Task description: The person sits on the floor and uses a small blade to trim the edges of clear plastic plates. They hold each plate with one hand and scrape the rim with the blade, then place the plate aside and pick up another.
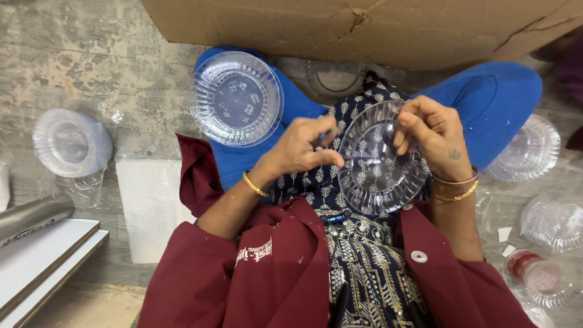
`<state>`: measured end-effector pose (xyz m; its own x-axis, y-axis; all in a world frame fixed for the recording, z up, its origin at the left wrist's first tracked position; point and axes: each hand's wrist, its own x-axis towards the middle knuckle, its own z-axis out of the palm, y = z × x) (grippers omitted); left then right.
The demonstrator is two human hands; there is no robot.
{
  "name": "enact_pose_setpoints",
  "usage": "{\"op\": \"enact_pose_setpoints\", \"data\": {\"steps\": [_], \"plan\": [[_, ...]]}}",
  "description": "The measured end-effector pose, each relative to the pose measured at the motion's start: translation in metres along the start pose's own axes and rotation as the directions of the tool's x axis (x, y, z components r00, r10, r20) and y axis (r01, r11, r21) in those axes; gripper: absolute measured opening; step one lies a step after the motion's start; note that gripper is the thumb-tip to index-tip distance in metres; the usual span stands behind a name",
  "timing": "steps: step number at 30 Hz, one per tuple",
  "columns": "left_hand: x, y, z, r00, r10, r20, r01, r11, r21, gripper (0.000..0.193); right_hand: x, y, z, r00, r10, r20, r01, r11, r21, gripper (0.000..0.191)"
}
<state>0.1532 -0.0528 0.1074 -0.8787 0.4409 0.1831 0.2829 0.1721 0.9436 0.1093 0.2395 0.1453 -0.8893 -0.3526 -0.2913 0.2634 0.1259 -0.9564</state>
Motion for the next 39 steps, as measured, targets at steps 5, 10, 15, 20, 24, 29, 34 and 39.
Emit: {"op": "enact_pose_setpoints", "data": {"steps": [5, 10, 15, 20, 24, 29, 34, 39], "plan": [[0.012, 0.012, -0.011, 0.994, 0.103, -0.040, -0.101, 0.994, 0.047, 0.083, -0.001, -0.006, 0.000, 0.999, 0.003, 0.046, -0.002, 0.999, -0.033, 0.014], [0.020, 0.010, -0.010, 0.973, 0.215, 0.079, -0.220, 0.974, 0.062, 0.080, -0.002, 0.002, 0.002, 0.995, 0.039, 0.089, -0.039, 0.999, 0.003, 0.015], [0.016, -0.001, 0.002, 0.982, 0.128, 0.136, -0.134, 0.990, 0.032, 0.070, 0.000, 0.012, 0.000, 0.995, 0.069, 0.069, -0.072, 0.997, 0.036, 0.017], [0.012, -0.001, 0.009, 0.987, 0.153, 0.039, -0.157, 0.973, 0.169, 0.053, 0.002, 0.008, -0.008, 0.999, 0.029, -0.042, -0.026, 0.998, 0.057, 0.013], [0.017, 0.002, 0.003, 0.990, 0.138, -0.003, -0.138, 0.988, 0.073, 0.076, 0.001, 0.002, -0.013, 0.997, 0.001, 0.071, 0.004, 0.998, -0.061, 0.016], [0.025, 0.002, -0.001, 0.976, 0.210, 0.059, -0.215, 0.972, 0.100, 0.083, 0.004, 0.004, -0.010, 0.994, 0.037, 0.098, -0.033, 0.999, -0.043, 0.016], [0.023, -0.004, 0.009, 0.985, 0.128, 0.120, -0.137, 0.988, 0.076, 0.077, 0.003, 0.013, -0.009, 0.994, 0.082, 0.072, -0.082, 0.997, -0.002, 0.015], [0.018, -0.010, 0.012, 0.984, 0.128, 0.126, -0.141, 0.986, 0.093, 0.071, 0.005, 0.020, -0.011, 0.993, 0.076, 0.091, -0.078, 0.997, 0.021, 0.013]]}}
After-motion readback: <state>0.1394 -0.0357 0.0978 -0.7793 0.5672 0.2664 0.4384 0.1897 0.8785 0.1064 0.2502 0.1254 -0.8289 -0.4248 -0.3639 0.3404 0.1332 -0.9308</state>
